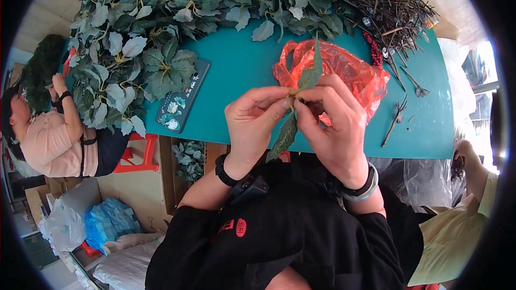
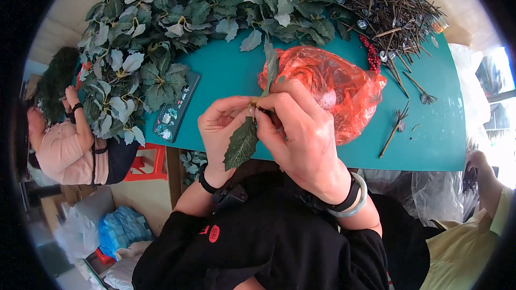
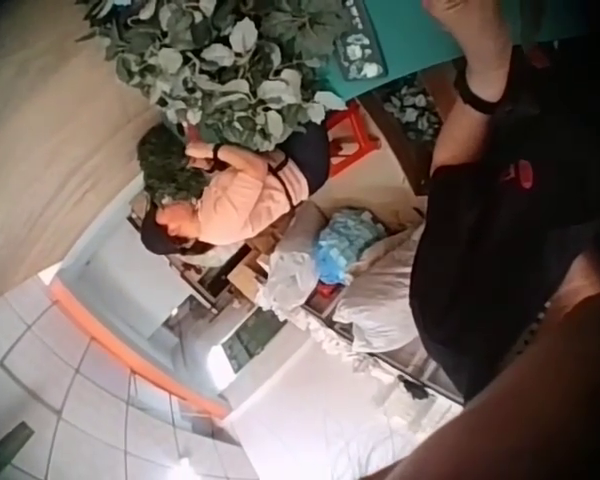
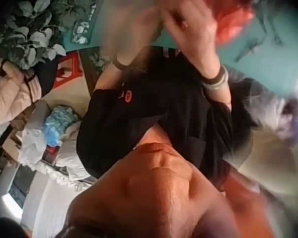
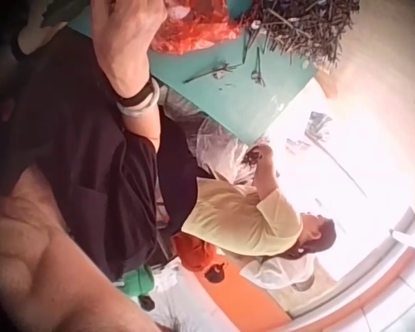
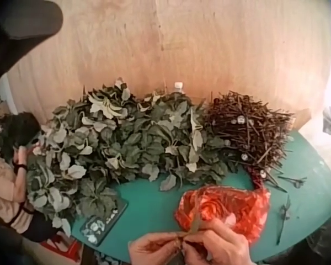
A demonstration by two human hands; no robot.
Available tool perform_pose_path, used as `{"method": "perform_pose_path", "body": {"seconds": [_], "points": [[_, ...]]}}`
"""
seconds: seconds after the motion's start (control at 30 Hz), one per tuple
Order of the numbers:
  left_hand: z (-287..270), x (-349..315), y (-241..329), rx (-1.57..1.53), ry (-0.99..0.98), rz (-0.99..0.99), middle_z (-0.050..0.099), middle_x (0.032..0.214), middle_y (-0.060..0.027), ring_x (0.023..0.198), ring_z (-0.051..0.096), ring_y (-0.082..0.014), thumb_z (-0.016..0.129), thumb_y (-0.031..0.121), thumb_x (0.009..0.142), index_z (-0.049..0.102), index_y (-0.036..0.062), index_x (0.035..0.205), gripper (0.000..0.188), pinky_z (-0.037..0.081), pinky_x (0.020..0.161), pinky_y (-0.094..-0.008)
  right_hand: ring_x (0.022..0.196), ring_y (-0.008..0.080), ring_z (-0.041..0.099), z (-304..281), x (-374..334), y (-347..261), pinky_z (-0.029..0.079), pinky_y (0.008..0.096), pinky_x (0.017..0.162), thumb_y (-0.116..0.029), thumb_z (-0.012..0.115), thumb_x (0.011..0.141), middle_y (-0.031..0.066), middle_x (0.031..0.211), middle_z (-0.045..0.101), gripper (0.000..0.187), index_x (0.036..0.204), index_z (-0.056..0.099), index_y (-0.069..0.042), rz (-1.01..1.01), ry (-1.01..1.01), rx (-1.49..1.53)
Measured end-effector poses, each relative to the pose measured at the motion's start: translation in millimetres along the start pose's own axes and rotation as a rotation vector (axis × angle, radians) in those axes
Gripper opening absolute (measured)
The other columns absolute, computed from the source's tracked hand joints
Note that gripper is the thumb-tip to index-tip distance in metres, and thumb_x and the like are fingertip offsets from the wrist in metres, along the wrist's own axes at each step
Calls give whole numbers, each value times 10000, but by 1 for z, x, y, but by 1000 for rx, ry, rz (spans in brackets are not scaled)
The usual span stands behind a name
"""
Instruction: The person attaches artificial leaves and small tags to plastic stems by hand before placing the completed pieces onto a pile.
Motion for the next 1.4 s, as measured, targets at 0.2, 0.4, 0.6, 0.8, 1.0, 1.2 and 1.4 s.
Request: {"method": "perform_pose_path", "body": {"seconds": [0.2,0.4,0.6,0.8,1.0,1.2,1.4], "points": [[-1,0,1,63,3,14,668,972,-120,882,642,-148,615,-74,829,616,-53,1012,185,520,777,-234,650,143,589,3,1,-2,476,236,562,72,640,742,86,822,539,126,850,592,30,-17,-21,-27],[0,3,-18,-131,-60,-186,644,1028,-119,943,609,-152,599,14,870,620,-38,1018,158,487,840,-262,632,146,574,2,-1,1,465,239,552,70,642,740,83,816,537,130,850,591,24,-15,10,-18],[0,1,-38,-333,-110,-347,600,1048,-84,983,567,-151,595,70,886,626,-15,1014,157,456,877,-273,627,147,573,6,-3,3,469,240,552,72,642,739,80,798,534,129,846,592,22,6,-9,-43],[2,-1,-42,-403,-90,-325,581,1036,-54,965,559,-136,605,74,879,630,2,1005,147,460,847,-255,608,221,569,9,-6,10,464,295,527,63,630,731,104,797,540,140,847,568,14,41,-13,35],[3,-2,-41,-445,-80,-311,577,1052,-52,966,560,-130,609,78,877,631,7,999,143,461,848,-253,632,131,579,9,-5,10,481,233,554,65,634,752,69,740,509,96,829,586,35,87,-28,30],[2,-4,-39,-470,-65,-333,573,1064,-48,972,560,-127,605,85,882,625,16,998,137,464,855,-260,593,197,562,10,-4,8,452,279,526,67,624,740,101,807,536,136,846,555,15,73,-35,80],[1,-6,-40,-477,-48,-346,567,1076,-47,981,559,-127,600,90,886,620,21,1002,135,466,862,-264,679,82,547,14,-6,15,487,211,608,60,623,787,46,787,470,78,855,589,45,163,-75,155]]}}
Point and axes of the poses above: each hand's wrist, its own x-axis towards the middle knuckle, its own z-axis out of the palm, y = z × x, the point moved 10 cm from there along x, towards the middle knuckle
